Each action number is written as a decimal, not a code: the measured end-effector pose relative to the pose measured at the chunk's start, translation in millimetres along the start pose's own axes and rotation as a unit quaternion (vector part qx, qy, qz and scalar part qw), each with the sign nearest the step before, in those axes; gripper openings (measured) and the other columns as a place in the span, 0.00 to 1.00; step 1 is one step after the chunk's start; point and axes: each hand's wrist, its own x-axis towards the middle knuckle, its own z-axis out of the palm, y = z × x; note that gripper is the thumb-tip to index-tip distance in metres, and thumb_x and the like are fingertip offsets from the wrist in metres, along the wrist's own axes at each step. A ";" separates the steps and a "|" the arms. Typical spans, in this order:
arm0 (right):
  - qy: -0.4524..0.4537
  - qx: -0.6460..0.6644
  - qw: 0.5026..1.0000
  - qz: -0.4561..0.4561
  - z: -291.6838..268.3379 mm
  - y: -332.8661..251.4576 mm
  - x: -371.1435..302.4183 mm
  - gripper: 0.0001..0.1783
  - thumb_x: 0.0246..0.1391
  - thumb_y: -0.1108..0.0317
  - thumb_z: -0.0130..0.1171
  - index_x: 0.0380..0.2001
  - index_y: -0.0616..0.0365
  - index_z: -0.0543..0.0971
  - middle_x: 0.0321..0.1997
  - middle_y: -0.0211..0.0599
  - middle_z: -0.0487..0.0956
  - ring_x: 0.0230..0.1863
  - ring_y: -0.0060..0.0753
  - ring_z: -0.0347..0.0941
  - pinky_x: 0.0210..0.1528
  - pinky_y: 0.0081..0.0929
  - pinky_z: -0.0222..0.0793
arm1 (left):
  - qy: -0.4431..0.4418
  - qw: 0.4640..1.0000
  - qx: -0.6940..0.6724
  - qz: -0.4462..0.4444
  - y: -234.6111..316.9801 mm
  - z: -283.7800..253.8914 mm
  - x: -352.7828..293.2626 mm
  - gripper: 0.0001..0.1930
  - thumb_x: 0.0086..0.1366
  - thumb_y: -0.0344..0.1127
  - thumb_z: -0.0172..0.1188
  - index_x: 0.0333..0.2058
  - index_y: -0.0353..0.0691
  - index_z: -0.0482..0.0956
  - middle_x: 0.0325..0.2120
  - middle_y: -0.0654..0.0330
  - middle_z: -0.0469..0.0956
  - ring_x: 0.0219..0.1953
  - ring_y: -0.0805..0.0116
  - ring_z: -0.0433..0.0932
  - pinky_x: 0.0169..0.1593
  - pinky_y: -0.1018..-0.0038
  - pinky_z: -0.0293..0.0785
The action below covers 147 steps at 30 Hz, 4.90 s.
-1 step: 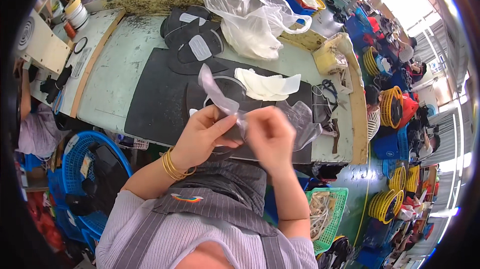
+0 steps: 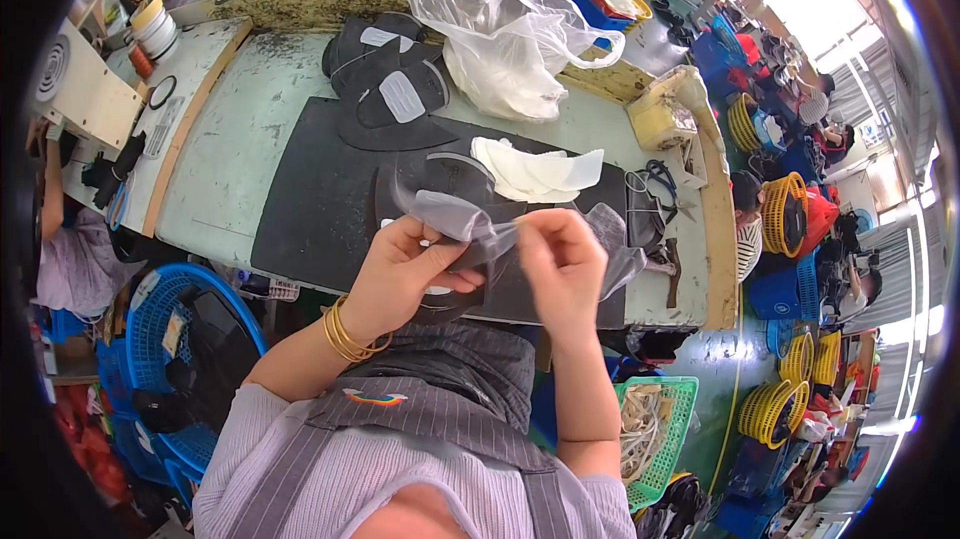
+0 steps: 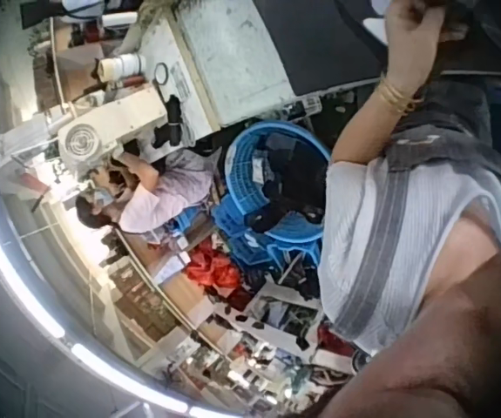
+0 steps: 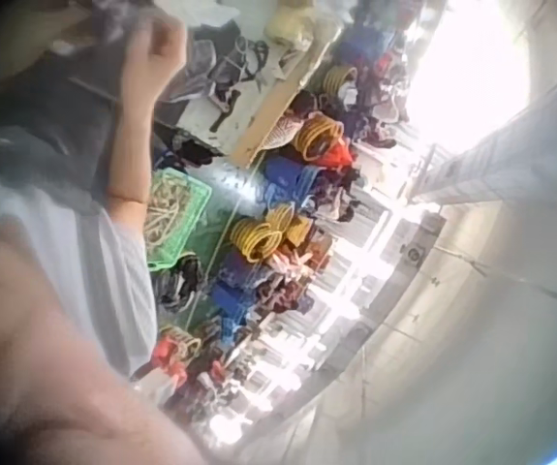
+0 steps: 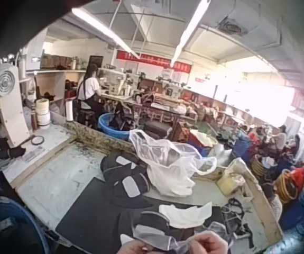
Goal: The recorder is preparing shoe upper components by peeling off protective adhesive layers and aligning the parts on a workbench.
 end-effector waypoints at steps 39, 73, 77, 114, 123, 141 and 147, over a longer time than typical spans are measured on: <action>-0.029 0.536 0.750 0.387 -23.4 42.4 -91.0 0.31 0.58 0.49 0.45 0.57 0.60 0.65 0.58 0.43 0.68 0.58 0.42 0.65 0.62 0.41 0.58 | -0.321 0.774 0.522 0.156 2.3 17.3 -48.7 0.13 0.59 0.47 0.58 0.28 0.42 0.77 0.18 0.62 0.73 0.17 0.67 0.74 0.21 0.76 0.70; -0.018 -0.001 0.978 0.207 12.1 126.0 22.7 0.10 0.52 0.75 0.57 0.38 0.67 0.78 0.33 0.29 0.79 0.34 0.17 0.71 0.38 0.17 0.68 | 0.262 0.854 0.438 0.098 -29.8 -123.5 39.3 0.13 0.54 0.27 0.64 0.39 0.29 0.75 0.24 0.64 0.76 0.19 0.84 0.66 0.23 0.84 0.65; -0.015 0.030 0.973 0.227 13.1 128.3 19.7 0.10 0.52 0.76 0.56 0.39 0.66 0.77 0.33 0.29 0.78 0.34 0.17 0.72 0.38 0.17 0.68 | 0.267 0.838 0.464 0.109 -32.9 -125.9 41.2 0.16 0.52 0.27 0.66 0.40 0.30 0.75 0.25 0.62 0.75 0.18 0.82 0.65 0.24 0.83 0.66; -0.310 -0.424 0.812 -0.253 63.3 109.5 -7.4 0.39 0.50 0.38 0.49 0.59 0.53 0.65 0.63 0.44 0.62 0.65 0.44 0.55 0.66 0.47 0.43 | 0.059 0.896 0.427 0.110 37.7 -132.8 96.6 0.08 0.64 0.31 0.55 0.35 0.31 0.78 0.31 0.59 0.79 0.34 0.75 0.76 0.42 0.82 0.70; -0.209 -0.165 0.945 -0.191 44.4 97.8 8.9 0.26 0.41 0.68 0.68 0.46 0.57 0.74 0.54 0.45 0.70 0.56 0.48 0.65 0.56 0.40 0.64 | 0.102 0.578 0.797 0.143 43.8 -203.0 267.2 0.25 0.44 0.42 0.69 0.43 0.43 0.76 0.35 0.57 0.76 0.40 0.55 0.74 0.43 0.58 0.70; -0.156 -0.647 0.737 -0.113 -70.0 152.3 104.2 0.06 0.42 0.75 0.53 0.28 0.63 0.73 0.30 0.45 0.77 0.35 0.46 0.77 0.34 0.37 0.74 | 0.017 0.884 0.464 0.049 14.7 -59.1 73.5 0.10 0.57 0.30 0.62 0.36 0.34 0.73 0.20 0.59 0.75 0.24 0.82 0.68 0.27 0.78 0.67; 0.088 -0.526 0.802 -0.271 -66.6 100.9 95.8 0.10 0.42 0.78 0.55 0.32 0.63 0.77 0.30 0.44 0.79 0.33 0.38 0.77 0.36 0.31 0.73 | 0.151 0.574 0.738 0.322 -22.0 -78.6 67.8 0.21 0.54 0.36 0.64 0.45 0.35 0.70 0.41 0.53 0.73 0.34 0.51 0.74 0.37 0.66 0.72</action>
